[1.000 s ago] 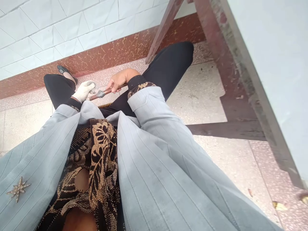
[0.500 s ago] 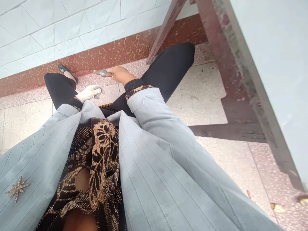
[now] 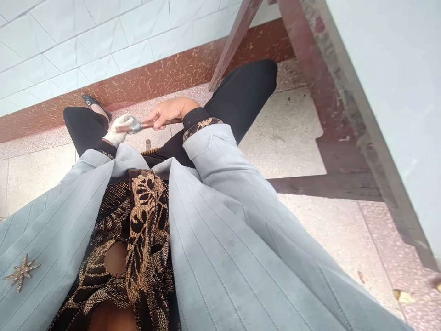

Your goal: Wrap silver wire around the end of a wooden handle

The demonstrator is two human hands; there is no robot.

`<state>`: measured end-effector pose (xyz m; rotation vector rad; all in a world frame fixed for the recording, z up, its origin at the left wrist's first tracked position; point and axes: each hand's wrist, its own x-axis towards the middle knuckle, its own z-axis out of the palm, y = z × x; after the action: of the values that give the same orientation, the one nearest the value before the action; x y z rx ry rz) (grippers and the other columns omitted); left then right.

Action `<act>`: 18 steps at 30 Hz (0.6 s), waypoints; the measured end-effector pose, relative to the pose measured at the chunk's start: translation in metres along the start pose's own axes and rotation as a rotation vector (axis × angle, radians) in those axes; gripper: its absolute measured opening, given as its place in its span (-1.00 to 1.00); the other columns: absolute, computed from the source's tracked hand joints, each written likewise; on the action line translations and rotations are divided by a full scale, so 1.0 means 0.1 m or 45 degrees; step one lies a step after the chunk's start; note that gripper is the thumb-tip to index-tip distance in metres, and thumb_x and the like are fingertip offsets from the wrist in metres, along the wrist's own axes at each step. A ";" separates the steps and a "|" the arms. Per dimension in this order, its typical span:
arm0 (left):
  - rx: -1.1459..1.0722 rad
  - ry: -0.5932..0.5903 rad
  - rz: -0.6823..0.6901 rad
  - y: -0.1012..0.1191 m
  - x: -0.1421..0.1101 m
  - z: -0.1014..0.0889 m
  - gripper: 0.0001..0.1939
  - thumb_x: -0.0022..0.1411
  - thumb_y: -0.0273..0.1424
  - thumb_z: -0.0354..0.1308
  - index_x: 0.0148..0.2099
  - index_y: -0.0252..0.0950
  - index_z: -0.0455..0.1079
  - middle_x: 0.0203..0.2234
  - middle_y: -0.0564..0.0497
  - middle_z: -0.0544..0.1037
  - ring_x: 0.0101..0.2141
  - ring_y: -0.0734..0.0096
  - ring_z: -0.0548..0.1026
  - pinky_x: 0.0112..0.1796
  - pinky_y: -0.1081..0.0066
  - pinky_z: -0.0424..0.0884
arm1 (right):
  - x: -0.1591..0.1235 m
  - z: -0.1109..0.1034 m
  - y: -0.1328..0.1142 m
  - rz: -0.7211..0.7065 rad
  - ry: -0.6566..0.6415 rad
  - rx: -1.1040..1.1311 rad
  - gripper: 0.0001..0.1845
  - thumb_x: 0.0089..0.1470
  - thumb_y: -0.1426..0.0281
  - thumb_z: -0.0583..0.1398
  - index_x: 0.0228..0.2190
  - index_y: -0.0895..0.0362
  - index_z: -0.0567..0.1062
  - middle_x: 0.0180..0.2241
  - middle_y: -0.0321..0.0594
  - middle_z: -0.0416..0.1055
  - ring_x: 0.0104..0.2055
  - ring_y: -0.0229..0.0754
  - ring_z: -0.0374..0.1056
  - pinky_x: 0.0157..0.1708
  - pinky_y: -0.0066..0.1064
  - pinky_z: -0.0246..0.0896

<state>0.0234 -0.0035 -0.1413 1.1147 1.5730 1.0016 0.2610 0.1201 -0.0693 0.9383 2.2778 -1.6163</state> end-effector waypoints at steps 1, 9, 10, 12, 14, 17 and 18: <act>0.004 -0.041 -0.008 0.01 0.00 0.00 -0.70 0.59 -0.37 0.47 -0.23 -0.23 0.48 -0.53 0.17 0.40 -0.54 0.51 0.35 -0.38 0.46 0.36 | -0.01 0.00 -0.02 -0.047 0.086 0.091 -0.50 0.62 0.66 0.37 0.46 0.27 0.75 -0.12 -0.23 0.70 -0.22 -0.37 0.44 0.00 -0.56 0.44; 0.173 -0.286 -0.007 0.01 -0.03 0.03 -0.78 0.52 -0.53 0.35 -0.27 -0.27 0.58 -0.59 0.12 0.44 -0.52 0.47 0.37 -0.38 0.46 0.29 | 0.12 0.03 -0.05 0.275 0.479 -0.311 -0.38 0.69 0.62 0.32 0.62 0.31 0.68 0.00 -0.03 0.76 -0.06 -0.28 0.57 0.09 -0.52 0.42; 0.199 -0.289 -0.005 0.01 -0.03 0.03 -0.78 0.51 -0.55 0.34 -0.27 -0.27 0.59 -0.58 0.12 0.45 -0.51 0.47 0.37 -0.37 0.45 0.29 | 0.13 0.03 -0.04 0.304 0.454 -0.363 -0.40 0.67 0.63 0.35 0.59 0.31 0.72 0.02 0.00 0.77 0.02 -0.21 0.61 0.13 -0.49 0.44; 0.255 -0.282 -0.006 0.01 -0.03 0.03 -0.77 0.47 -0.58 0.33 -0.29 -0.27 0.58 -0.57 0.12 0.45 -0.49 0.47 0.37 -0.34 0.42 0.28 | 0.14 0.04 -0.04 0.351 0.391 -0.431 -0.46 0.61 0.66 0.40 0.49 0.34 0.81 -0.01 0.03 0.78 0.11 -0.11 0.65 0.19 -0.44 0.45; 0.306 -0.275 0.013 0.01 -0.04 0.03 -0.78 0.42 -0.59 0.32 -0.31 -0.26 0.58 -0.56 0.12 0.46 -0.47 0.45 0.37 -0.31 0.40 0.29 | 0.16 0.05 -0.02 0.417 0.277 -0.486 -0.53 0.57 0.67 0.44 0.39 0.36 0.86 -0.08 0.01 0.78 0.11 -0.08 0.67 0.20 -0.41 0.46; 0.337 -0.275 0.056 0.01 -0.03 0.02 -0.80 0.37 -0.60 0.32 -0.32 -0.27 0.59 -0.50 0.10 0.53 -0.42 0.42 0.42 -0.25 0.38 0.34 | 0.18 0.06 0.03 0.487 0.077 -0.519 -0.57 0.56 0.60 0.49 0.35 0.32 0.87 -0.21 -0.11 0.71 -0.01 -0.12 0.68 0.15 -0.39 0.48; 0.325 -0.271 0.054 0.00 -0.03 0.01 -0.81 0.37 -0.60 0.33 -0.32 -0.27 0.59 -0.49 0.09 0.55 -0.42 0.42 0.43 -0.25 0.37 0.35 | 0.18 0.05 0.06 0.488 0.008 -0.498 -0.57 0.57 0.57 0.50 0.36 0.33 0.86 -0.24 -0.16 0.68 -0.05 -0.15 0.67 0.13 -0.40 0.47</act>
<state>0.0252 -0.0060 -0.1409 1.3866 1.5374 0.6951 0.2490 0.1234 -0.0850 1.1770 2.1345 -0.9710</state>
